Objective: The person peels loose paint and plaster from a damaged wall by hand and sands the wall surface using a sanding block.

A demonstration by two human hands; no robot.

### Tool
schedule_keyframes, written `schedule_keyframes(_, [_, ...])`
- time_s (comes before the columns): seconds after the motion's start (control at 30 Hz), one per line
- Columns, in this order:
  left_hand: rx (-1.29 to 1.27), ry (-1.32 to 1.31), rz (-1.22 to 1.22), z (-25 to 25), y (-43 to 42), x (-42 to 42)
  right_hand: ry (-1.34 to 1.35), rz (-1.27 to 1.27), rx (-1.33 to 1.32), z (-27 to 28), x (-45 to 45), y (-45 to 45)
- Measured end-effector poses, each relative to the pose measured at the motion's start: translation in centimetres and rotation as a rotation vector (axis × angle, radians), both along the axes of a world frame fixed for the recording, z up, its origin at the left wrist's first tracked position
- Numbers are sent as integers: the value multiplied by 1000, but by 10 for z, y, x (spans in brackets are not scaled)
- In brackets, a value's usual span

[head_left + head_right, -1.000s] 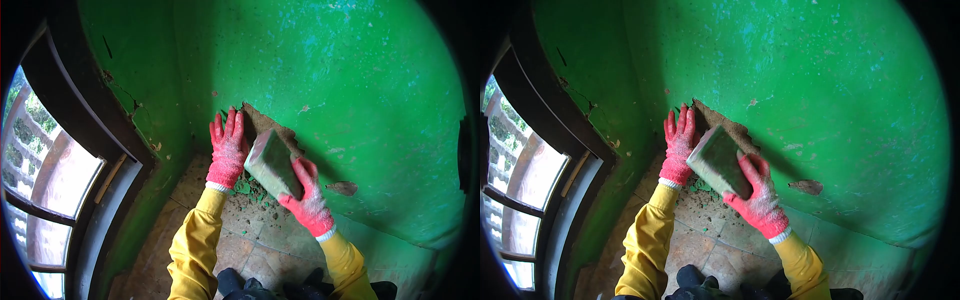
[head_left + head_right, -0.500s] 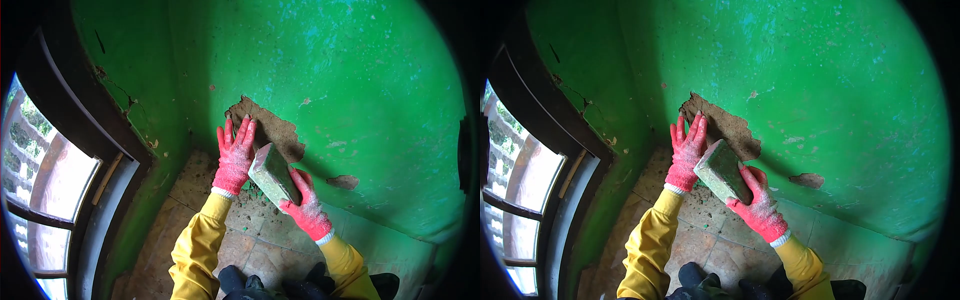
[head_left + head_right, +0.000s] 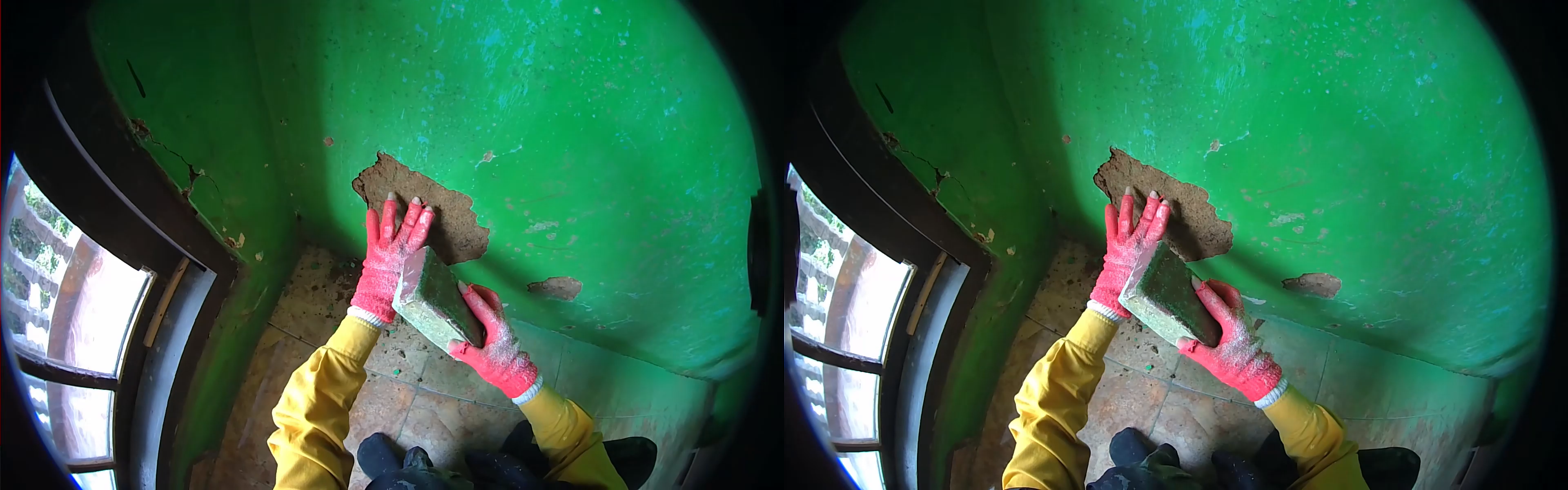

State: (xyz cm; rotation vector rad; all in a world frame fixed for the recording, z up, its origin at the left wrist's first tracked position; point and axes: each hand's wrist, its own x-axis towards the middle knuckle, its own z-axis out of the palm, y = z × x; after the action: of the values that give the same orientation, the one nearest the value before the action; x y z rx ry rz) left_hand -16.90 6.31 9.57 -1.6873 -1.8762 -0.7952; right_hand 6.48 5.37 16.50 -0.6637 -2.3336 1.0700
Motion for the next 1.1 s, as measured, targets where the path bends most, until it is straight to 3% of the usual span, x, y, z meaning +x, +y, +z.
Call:
schedule_keyframes(0.17, [15, 29, 46, 6, -5, 7, 57, -30, -177, -1, 2, -7])
schedule_keyframes(0.37, [84, -32, 73, 17, -12, 10, 49, -15, 19, 13, -2, 3])
schedule_keyframes(0.47, [181, -369, 161, 6, -28, 13, 84, -59, 328, 30, -20, 20])
schedule_keyframes(0.5, [261, -547, 173, 8, -34, 20, 85, -208, 258, 28, -28, 28])
schedule_keyframes(0.57, [288, -609, 151, 2, -43, 27, 1, -244, 327, 25, -35, 31])
schedule_keyframes(0.63, [260, -658, 142, -1, -50, 35, -15, -61, 405, 34, -32, 19])
schedule_keyframes(0.67, [337, -820, 54, -6, -51, 38, 51, -106, 343, 35, -37, 17])
schedule_keyframes(0.77, [288, -794, 119, 5, -56, 45, 87, -283, 303, 24, -40, 39])
schedule_keyframes(0.83, [319, -911, 63, 17, -62, 51, -7, -77, 281, 25, -35, 35])
schedule_keyframes(0.97, [351, -1004, 35, 19, -61, 59, 62, -288, 343, 14, -24, 39])
schedule_keyframes(1.03, [372, -1019, 11, 25, -60, 59, 26, -103, 278, 18, -15, 36])
schedule_keyframes(1.1, [372, -1065, -12, 28, -63, 64, 61, -192, 317, 26, -13, 24])
